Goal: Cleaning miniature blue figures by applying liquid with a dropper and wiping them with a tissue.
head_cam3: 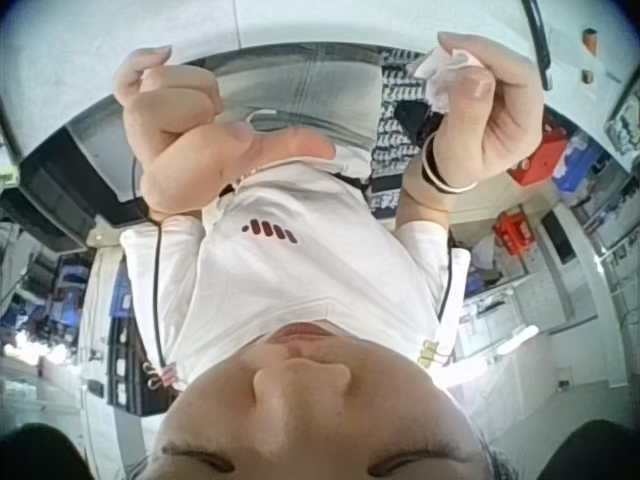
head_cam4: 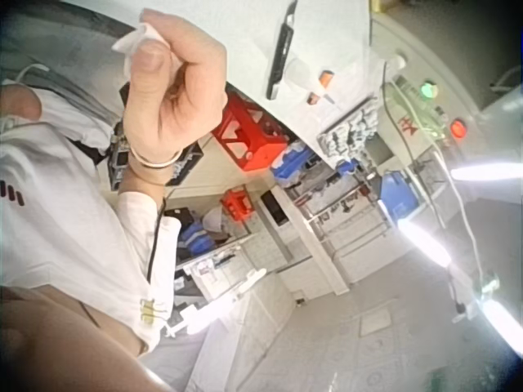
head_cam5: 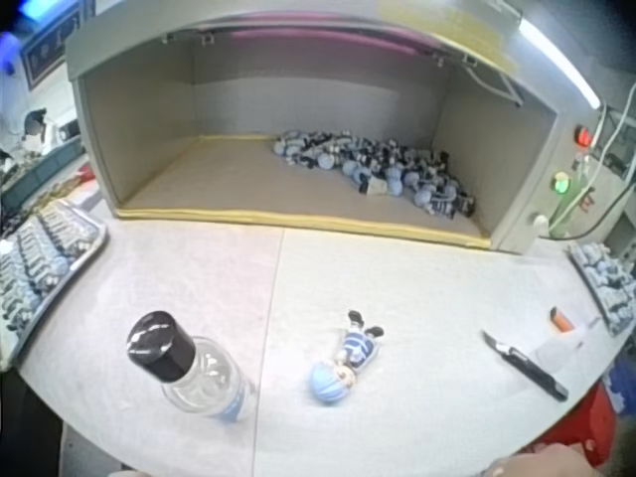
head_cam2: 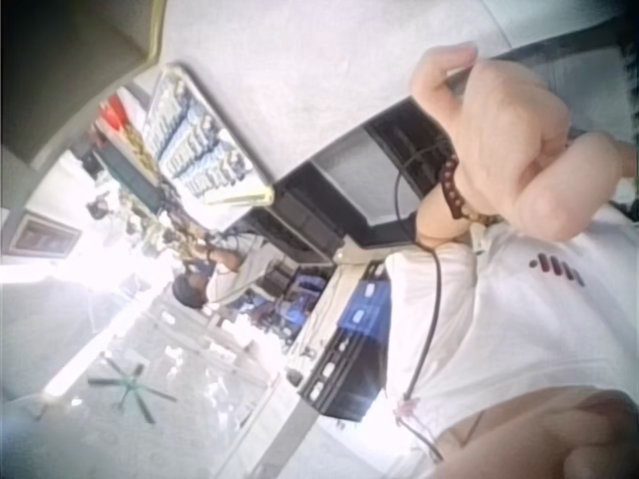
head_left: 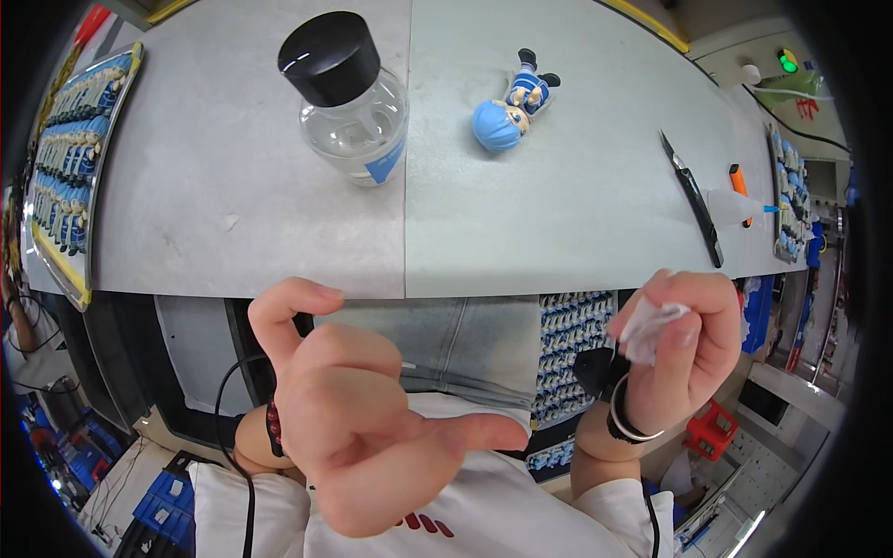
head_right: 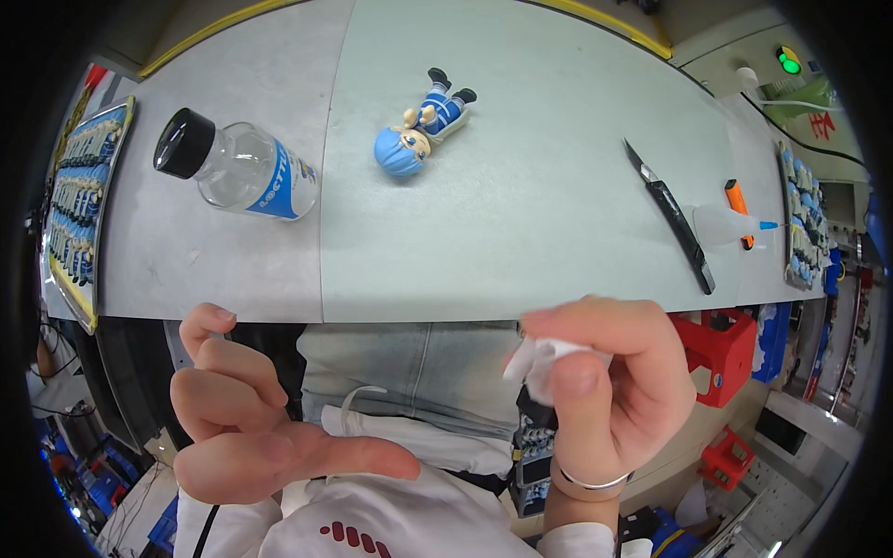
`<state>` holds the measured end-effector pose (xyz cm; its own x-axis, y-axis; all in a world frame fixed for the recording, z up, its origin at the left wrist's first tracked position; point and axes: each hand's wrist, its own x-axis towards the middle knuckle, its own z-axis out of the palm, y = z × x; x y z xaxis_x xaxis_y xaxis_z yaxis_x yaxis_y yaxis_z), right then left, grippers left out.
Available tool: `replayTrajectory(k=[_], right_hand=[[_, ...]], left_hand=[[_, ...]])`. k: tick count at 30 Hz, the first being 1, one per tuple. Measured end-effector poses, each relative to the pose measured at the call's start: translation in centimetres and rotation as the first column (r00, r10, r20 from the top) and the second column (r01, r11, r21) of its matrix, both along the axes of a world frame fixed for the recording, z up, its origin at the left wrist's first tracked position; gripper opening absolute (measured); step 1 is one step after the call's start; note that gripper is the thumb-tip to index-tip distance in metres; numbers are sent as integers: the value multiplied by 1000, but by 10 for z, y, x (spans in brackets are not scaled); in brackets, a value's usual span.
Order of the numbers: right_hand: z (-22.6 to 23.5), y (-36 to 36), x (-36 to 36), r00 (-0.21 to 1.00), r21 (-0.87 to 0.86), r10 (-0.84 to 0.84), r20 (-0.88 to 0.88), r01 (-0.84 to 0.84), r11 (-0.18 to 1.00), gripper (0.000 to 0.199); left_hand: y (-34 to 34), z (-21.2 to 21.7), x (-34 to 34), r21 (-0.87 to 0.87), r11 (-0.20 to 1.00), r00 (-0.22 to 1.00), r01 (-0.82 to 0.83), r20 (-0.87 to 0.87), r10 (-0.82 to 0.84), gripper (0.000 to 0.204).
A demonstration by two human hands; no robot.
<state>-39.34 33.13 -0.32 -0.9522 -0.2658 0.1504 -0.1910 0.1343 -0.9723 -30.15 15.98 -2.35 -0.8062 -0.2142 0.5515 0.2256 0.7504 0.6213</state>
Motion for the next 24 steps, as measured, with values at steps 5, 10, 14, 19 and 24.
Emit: replayTrajectory(k=[5, 10, 14, 19, 24], right_hand=[[-13, 0, -28, 890, 391, 1, -456, 199, 899, 28], [-11, -14, -34, 820, 616, 149, -552, 281, 736, 34], [-7, -25, -29, 750, 474, 110, -653, 291, 831, 31], [5, -43, -26, 713, 407, 173, -680, 171, 897, 28], [16, -87, -25, 689, 372, 283, -667, -22, 928, 29]], left_hand=[[-7, 1, 4, -28, 999, 1000, 17, 25, -16, 71], [-13, -7, 3, 15, 1000, 1000, 21, -2, -21, 60], [-11, -9, 8, -10, 998, 997, 54, -57, -55, 54], [-13, -8, 9, 85, 994, 996, 64, -64, -58, 51], [-16, -17, 4, 123, 991, 967, 59, -252, -27, 37]])
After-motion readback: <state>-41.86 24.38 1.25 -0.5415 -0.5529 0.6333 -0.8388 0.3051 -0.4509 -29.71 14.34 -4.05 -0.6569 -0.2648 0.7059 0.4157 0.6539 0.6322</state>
